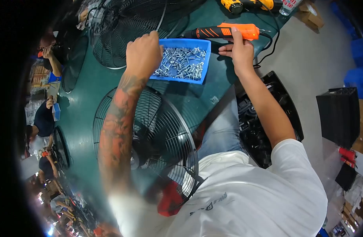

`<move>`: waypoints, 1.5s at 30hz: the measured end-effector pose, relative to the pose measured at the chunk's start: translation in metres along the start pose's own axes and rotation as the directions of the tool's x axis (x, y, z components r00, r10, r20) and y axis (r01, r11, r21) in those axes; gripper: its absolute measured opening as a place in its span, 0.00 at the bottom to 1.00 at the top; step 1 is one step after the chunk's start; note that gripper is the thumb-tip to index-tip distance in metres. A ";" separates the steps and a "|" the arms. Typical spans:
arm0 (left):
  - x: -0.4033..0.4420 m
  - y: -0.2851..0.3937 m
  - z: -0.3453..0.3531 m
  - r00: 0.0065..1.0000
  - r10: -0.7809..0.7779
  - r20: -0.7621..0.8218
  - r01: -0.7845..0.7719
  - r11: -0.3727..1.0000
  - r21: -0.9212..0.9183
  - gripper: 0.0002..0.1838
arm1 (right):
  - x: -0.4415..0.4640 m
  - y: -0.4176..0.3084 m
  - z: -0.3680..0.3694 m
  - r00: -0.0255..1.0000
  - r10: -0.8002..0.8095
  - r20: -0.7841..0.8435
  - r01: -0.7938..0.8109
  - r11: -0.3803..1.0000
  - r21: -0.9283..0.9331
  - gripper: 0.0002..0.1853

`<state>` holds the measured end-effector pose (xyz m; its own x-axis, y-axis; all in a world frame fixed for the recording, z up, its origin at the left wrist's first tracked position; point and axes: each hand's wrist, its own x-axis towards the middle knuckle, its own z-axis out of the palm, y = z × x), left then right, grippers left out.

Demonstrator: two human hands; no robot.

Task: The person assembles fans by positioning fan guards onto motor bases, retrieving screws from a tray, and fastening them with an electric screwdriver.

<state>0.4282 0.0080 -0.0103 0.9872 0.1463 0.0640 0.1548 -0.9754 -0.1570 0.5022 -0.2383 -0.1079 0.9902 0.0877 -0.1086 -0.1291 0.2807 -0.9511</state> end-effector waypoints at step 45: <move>0.022 -0.014 -0.002 0.672 0.417 0.612 0.445 0.434 -0.784 0.16 | -0.006 0.014 -0.009 0.977 -0.211 0.016 0.208 0.972 0.110 0.25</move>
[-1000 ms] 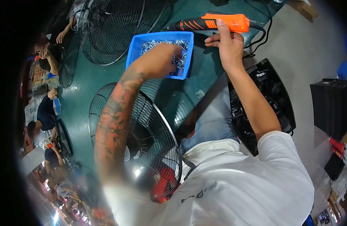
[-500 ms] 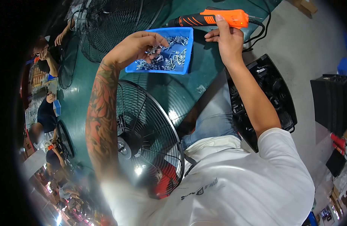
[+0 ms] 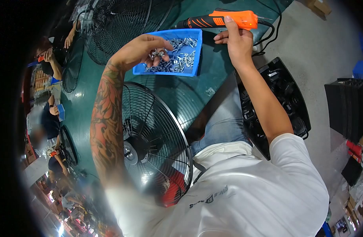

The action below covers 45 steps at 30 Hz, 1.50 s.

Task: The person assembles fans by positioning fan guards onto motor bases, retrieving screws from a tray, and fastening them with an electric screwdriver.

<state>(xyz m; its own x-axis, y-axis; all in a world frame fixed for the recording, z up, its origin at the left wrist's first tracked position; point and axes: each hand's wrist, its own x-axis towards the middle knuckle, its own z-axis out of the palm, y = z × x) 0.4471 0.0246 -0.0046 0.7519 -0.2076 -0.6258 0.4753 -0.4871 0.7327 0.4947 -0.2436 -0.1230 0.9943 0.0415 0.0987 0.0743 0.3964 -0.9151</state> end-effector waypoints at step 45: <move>-0.140 -0.001 0.042 0.925 0.355 -0.136 -0.379 0.896 -0.232 0.23 | 0.028 -0.162 0.019 0.993 0.014 0.115 -0.100 0.603 0.792 0.25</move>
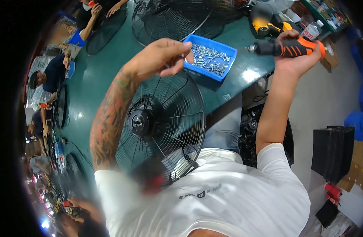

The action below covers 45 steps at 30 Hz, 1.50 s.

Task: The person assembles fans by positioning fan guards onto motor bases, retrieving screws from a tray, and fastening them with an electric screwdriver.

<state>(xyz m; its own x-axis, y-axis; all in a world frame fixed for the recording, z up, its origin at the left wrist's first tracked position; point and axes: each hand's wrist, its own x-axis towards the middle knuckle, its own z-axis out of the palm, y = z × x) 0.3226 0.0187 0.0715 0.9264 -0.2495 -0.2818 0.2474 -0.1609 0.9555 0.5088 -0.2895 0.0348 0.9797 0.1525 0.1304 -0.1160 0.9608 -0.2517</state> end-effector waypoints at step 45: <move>-0.203 -0.103 0.119 0.587 0.348 -0.731 -0.052 0.917 0.394 0.10 | -0.170 0.166 0.129 0.248 0.522 0.816 -0.399 0.823 -0.405 0.34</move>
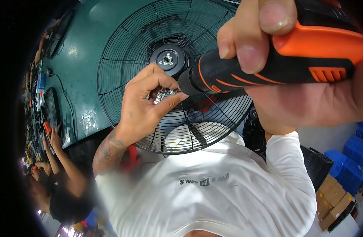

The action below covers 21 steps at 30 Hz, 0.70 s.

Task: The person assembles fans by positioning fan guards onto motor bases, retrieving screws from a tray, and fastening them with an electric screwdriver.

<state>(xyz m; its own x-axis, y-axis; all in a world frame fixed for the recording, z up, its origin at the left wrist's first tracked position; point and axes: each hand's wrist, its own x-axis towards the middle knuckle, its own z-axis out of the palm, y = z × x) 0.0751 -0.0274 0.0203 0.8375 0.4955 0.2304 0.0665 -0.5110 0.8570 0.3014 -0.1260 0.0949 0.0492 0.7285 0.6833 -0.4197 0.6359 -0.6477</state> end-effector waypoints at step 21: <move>0.010 -0.001 -0.055 0.995 0.093 -0.045 -0.077 0.960 0.269 0.28 | 0.025 0.047 -0.028 0.940 -0.005 -0.342 0.054 0.989 0.135 0.34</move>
<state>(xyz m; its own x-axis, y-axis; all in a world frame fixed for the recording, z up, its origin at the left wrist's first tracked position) 0.0534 0.0167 0.0471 0.8146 0.4771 0.3298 0.1451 -0.7181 0.6806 0.3078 -0.0709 0.0720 0.3582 0.7686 0.5301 -0.5348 0.6343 -0.5583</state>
